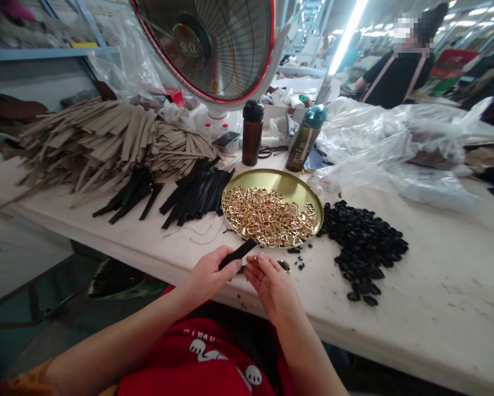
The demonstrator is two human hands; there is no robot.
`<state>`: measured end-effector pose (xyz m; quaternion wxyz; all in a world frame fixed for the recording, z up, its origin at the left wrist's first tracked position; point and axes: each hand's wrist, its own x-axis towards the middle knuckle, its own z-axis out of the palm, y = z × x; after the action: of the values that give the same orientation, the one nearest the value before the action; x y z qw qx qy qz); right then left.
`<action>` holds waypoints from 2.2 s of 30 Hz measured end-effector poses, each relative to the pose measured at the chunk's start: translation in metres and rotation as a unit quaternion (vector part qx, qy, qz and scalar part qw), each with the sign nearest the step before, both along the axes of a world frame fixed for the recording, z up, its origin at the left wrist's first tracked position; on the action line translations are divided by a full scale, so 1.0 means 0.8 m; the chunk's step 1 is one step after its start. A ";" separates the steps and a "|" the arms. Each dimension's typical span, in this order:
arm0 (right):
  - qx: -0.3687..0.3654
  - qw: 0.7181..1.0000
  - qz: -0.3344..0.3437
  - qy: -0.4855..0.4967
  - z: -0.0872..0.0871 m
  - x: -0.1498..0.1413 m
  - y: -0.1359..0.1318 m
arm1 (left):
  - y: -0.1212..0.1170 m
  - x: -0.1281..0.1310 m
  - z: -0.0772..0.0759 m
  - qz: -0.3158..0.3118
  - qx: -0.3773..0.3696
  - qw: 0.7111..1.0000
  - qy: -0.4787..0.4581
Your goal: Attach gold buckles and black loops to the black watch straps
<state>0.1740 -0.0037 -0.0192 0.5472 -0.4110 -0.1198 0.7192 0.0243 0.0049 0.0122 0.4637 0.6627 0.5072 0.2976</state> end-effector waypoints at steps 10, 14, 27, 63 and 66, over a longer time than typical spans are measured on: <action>0.001 0.997 -0.078 0.009 -0.004 -0.022 -0.002 | -0.005 0.004 -0.018 -0.034 -0.006 0.990 0.136; 0.007 0.996 -0.087 0.025 -0.010 -0.029 -0.009 | -0.004 0.009 -0.022 -0.031 0.000 0.992 0.121; -0.038 0.994 -0.076 0.073 -0.020 -0.027 -0.013 | -0.002 -0.001 -0.031 -0.025 -0.023 0.986 0.164; 0.001 0.997 -0.041 -0.062 -0.010 -0.033 -0.045 | -0.025 -0.002 -0.023 -0.052 -0.077 0.995 0.033; 0.010 0.998 -0.001 -0.063 -0.014 -0.036 -0.047 | -0.024 -0.001 -0.026 -0.049 -0.098 0.994 -0.007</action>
<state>0.1453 -0.0414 -0.0305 0.5435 -0.4503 -0.1604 0.6900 0.0238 -0.0140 -0.0083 0.5437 0.6360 0.4977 0.2284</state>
